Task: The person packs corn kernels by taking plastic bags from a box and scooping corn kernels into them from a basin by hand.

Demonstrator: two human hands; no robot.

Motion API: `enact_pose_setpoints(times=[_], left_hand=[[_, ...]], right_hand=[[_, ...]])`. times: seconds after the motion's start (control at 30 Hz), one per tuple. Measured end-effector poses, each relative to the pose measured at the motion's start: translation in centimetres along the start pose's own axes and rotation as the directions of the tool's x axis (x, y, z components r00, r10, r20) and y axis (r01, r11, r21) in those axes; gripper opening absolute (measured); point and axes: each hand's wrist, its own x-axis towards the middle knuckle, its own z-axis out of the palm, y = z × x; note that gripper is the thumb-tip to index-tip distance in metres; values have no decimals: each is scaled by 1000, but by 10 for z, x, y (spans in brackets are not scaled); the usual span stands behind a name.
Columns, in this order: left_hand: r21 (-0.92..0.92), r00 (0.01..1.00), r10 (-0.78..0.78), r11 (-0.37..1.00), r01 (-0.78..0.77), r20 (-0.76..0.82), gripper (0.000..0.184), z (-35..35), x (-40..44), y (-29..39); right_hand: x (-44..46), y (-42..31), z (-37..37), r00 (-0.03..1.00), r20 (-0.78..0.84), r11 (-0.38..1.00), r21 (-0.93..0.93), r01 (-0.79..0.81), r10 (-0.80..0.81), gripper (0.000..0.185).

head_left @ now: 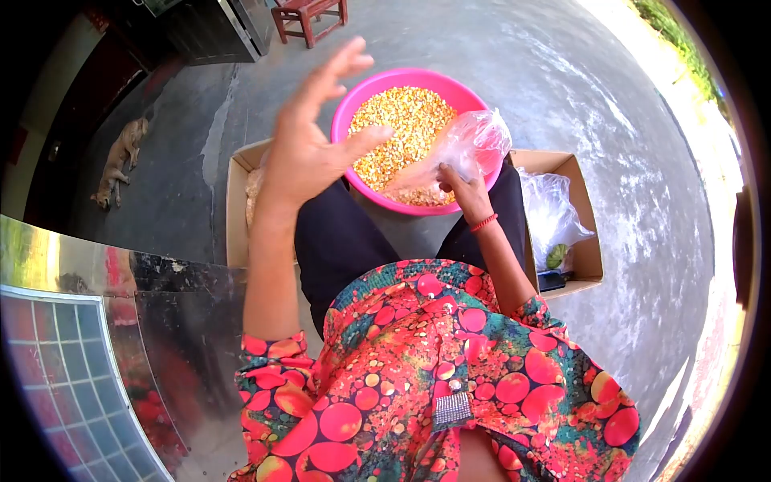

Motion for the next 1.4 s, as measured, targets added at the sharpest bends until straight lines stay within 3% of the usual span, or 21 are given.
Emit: enact_pose_setpoints(times=[0.03, 0.13, 0.2, 0.33, 0.4, 0.43, 0.47, 0.53, 0.6, 0.67, 0.77, 0.87, 0.93, 1.0, 1.07, 1.13, 1.27, 1.4], left_hand=[[-83, 991, -86, 992, 95, 105, 81, 23, -10, -27], [74, 939, -185, 982, 171, 289, 86, 91, -51, -104], [-53, 903, -262, 954, 297, 340, 79, 123, -67, -117], [-53, 858, -243, 953, 298, 454, 64, 167, -81, -143], [-278, 857, -413, 822, 497, 309, 48, 173, -85, -148], [-347, 838, -446, 768, 539, 314, 36, 170, -91, -152], [-344, 836, -445, 768, 540, 320, 36, 169, -92, -156], [-578, 745, -593, 506, 640, 306, 27, 165, -92, -159], [-616, 730, -604, 454, 644, 319, 27, 161, -91, -158], [-691, 704, -623, 342, 637, 341, 28, 160, -90, -157], [-709, 740, -640, 422, 565, 209, 27, 165, -92, -160], [-722, 721, -669, 410, 558, 178, 27, 167, -92, -162], [-726, 710, -665, 367, 582, 233, 27, 163, -92, -162], [-728, 697, -657, 324, 605, 287, 28, 161, -92, -160], [-745, 661, -693, 273, 609, 287, 32, 161, -91, -160], [-735, 672, -697, 315, 600, 251, 33, 162, -91, -157], [-717, 697, -690, 386, 581, 194, 33, 160, -89, -149], [-724, 681, -703, 359, 589, 206, 33, 161, -89, -149]], right_hand=[[-1, -10, 2, 1000, 15, 1000, -13, 2, -2, 22], [-6, -23, 8, 998, 48, 999, -33, 35, -33, 18], [-10, -31, 11, 996, 61, 997, -44, 66, -64, 15], [-16, -45, 10, 979, 181, 995, 44, 86, -93, 17], [-13, -45, 7, 932, 270, 969, 7, 249, -241, 31], [-17, -57, 9, 943, 243, 973, 71, 218, -229, 33], [-16, -57, 7, 944, 237, 973, 74, 217, -228, 33], [-11, -57, 2, 966, 116, 971, 84, 224, -233, 35], [-9, -57, -6, 979, 26, 977, 65, 202, -204, 32], [1, -36, -21, 991, 64, 992, -29, 120, -118, 26], [14, 4, -33, 982, 108, 973, -156, 172, -157, 19], [15, 31, -33, 982, 144, 956, -249, 154, -121, 16], [12, 38, -25, 978, 89, 941, -269, 206, -188, 13], [4, 33, -21, 963, 161, 815, -514, 267, -214, 12], [0, 30, -17, 962, 160, 790, -549, 274, -222, 10], [0, 34, -16, 935, 248, 680, -642, 354, -254, 10], [-1, 34, -16, 933, 247, 663, -658, 359, -261, 9], [-1, 35, -16, 932, 252, 646, -672, 363, -261, 8]])
